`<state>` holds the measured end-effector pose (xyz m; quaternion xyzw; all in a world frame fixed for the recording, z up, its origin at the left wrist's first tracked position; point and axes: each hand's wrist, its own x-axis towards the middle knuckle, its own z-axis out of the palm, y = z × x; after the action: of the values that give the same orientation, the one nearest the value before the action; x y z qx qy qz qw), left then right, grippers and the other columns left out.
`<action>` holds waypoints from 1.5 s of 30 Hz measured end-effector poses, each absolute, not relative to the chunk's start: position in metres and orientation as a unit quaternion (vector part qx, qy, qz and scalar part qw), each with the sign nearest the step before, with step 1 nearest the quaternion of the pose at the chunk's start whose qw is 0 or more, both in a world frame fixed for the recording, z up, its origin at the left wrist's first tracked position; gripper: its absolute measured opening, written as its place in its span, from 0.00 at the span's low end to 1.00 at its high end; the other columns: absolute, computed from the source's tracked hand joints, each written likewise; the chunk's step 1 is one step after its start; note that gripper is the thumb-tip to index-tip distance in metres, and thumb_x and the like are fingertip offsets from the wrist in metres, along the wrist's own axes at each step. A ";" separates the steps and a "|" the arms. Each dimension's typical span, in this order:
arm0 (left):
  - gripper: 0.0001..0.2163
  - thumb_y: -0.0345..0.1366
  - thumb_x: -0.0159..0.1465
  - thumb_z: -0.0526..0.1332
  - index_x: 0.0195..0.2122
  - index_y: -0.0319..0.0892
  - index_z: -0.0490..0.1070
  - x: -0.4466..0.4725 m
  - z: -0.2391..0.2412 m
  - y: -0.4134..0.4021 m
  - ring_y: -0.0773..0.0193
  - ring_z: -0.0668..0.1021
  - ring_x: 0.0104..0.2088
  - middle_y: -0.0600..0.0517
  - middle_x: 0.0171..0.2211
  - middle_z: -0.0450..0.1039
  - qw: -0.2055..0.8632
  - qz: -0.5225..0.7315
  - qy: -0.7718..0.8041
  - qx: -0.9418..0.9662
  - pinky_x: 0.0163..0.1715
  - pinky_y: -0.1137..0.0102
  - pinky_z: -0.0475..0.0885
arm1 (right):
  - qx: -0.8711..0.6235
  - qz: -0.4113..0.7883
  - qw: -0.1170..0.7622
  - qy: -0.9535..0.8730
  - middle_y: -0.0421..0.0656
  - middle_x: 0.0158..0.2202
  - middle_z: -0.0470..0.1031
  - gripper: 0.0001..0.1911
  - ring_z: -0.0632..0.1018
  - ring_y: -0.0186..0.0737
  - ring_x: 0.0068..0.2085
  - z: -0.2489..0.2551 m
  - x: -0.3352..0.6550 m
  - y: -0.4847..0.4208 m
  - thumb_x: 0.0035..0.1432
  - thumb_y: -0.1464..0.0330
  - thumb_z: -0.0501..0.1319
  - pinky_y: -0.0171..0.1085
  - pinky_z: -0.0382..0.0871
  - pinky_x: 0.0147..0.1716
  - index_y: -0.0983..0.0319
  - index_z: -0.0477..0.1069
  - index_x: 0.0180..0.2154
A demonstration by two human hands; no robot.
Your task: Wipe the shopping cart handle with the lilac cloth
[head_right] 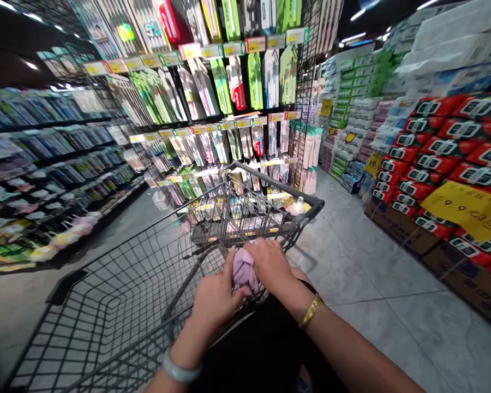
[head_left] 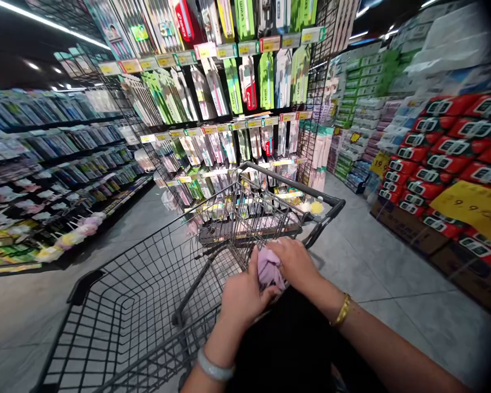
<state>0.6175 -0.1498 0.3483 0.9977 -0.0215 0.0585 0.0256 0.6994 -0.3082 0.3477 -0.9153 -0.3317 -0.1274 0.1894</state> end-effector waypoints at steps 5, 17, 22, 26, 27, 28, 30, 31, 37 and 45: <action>0.47 0.64 0.63 0.43 0.69 0.24 0.37 0.645 0.349 -0.158 0.52 0.79 0.29 0.44 0.27 0.77 0.026 0.078 -0.055 0.995 0.29 0.67 0.64 | -0.889 -0.150 0.258 -0.346 0.48 0.48 0.69 0.19 0.67 0.45 0.50 0.336 0.709 -0.311 0.57 0.75 0.58 0.44 0.58 0.54 0.60 0.69 0.51; 0.39 0.58 0.68 0.36 0.70 0.31 0.38 0.681 0.362 -0.195 0.54 0.81 0.37 0.42 0.37 0.79 0.079 0.058 -0.064 0.993 0.34 0.69 0.66 | -0.867 -0.241 0.175 -0.400 0.49 0.49 0.69 0.14 0.65 0.46 0.53 0.334 0.737 -0.376 0.59 0.74 0.58 0.46 0.54 0.57 0.61 0.72 0.46; 0.36 0.61 0.66 0.35 0.67 0.44 0.54 0.668 0.377 -0.169 0.53 0.80 0.42 0.43 0.41 0.78 0.036 0.038 -0.001 0.999 0.36 0.68 0.68 | -0.895 -0.256 0.179 -0.317 0.48 0.48 0.70 0.18 0.66 0.48 0.53 0.332 0.752 -0.407 0.53 0.78 0.59 0.45 0.56 0.54 0.58 0.73 0.45; 0.33 0.60 0.67 0.35 0.57 0.49 0.68 0.656 0.377 -0.141 0.52 0.79 0.44 0.44 0.42 0.79 0.006 -0.005 0.047 0.999 0.38 0.67 0.69 | -0.889 -0.256 0.211 -0.316 0.48 0.49 0.71 0.20 0.66 0.49 0.52 0.329 0.743 -0.394 0.52 0.79 0.59 0.47 0.55 0.54 0.56 0.74 0.46; 0.33 0.60 0.67 0.35 0.55 0.49 0.71 0.654 0.375 -0.137 0.52 0.79 0.44 0.45 0.42 0.79 0.002 -0.020 0.051 0.998 0.38 0.66 0.69 | -0.876 -0.247 0.215 -0.354 0.47 0.50 0.71 0.22 0.66 0.48 0.53 0.329 0.738 -0.387 0.52 0.79 0.59 0.47 0.54 0.55 0.55 0.74 0.47; 0.33 0.60 0.67 0.34 0.52 0.49 0.72 0.653 0.371 -0.134 0.52 0.79 0.43 0.45 0.41 0.79 0.000 -0.033 0.055 0.998 0.37 0.66 0.69 | -0.864 -0.232 0.219 -0.389 0.47 0.51 0.71 0.22 0.67 0.48 0.54 0.330 0.735 -0.383 0.52 0.79 0.59 0.47 0.54 0.55 0.54 0.74 0.48; 0.34 0.60 0.67 0.33 0.48 0.48 0.74 0.653 0.363 -0.131 0.51 0.79 0.42 0.45 0.39 0.79 0.000 -0.049 0.063 0.997 0.36 0.65 0.69 | -0.854 -0.187 0.256 -0.413 0.46 0.49 0.73 0.19 0.68 0.47 0.52 0.337 0.734 -0.383 0.52 0.77 0.60 0.47 0.56 0.54 0.55 0.75 0.45; 0.34 0.60 0.67 0.33 0.46 0.47 0.75 0.653 0.359 -0.131 0.52 0.80 0.41 0.45 0.38 0.79 0.002 -0.050 0.066 0.997 0.36 0.66 0.70 | -0.853 -0.160 0.306 -0.392 0.46 0.46 0.74 0.15 0.70 0.46 0.49 0.343 0.738 -0.387 0.52 0.75 0.61 0.45 0.59 0.51 0.57 0.75 0.41; 0.39 0.63 0.64 0.31 0.39 0.45 0.76 0.663 0.347 -0.136 0.53 0.80 0.39 0.44 0.38 0.79 0.026 -0.054 0.081 0.995 0.37 0.65 0.70 | -0.732 0.016 0.645 -0.218 0.38 0.31 0.72 0.13 0.71 0.35 0.28 0.390 0.781 -0.422 0.46 0.69 0.57 0.33 0.64 0.29 0.60 0.69 0.38; 0.38 0.63 0.64 0.32 0.40 0.46 0.77 0.666 0.347 -0.141 0.53 0.80 0.40 0.44 0.38 0.80 0.032 -0.041 0.070 0.996 0.38 0.64 0.71 | -0.752 0.098 0.609 -0.233 0.43 0.37 0.74 0.22 0.75 0.36 0.34 0.407 0.800 -0.416 0.50 0.69 0.60 0.34 0.69 0.33 0.61 0.63 0.48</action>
<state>0.6660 -0.1406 0.3470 0.9962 0.0703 -0.0409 0.0321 0.7998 -0.4159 0.4067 -0.7521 -0.2327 0.0979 0.6087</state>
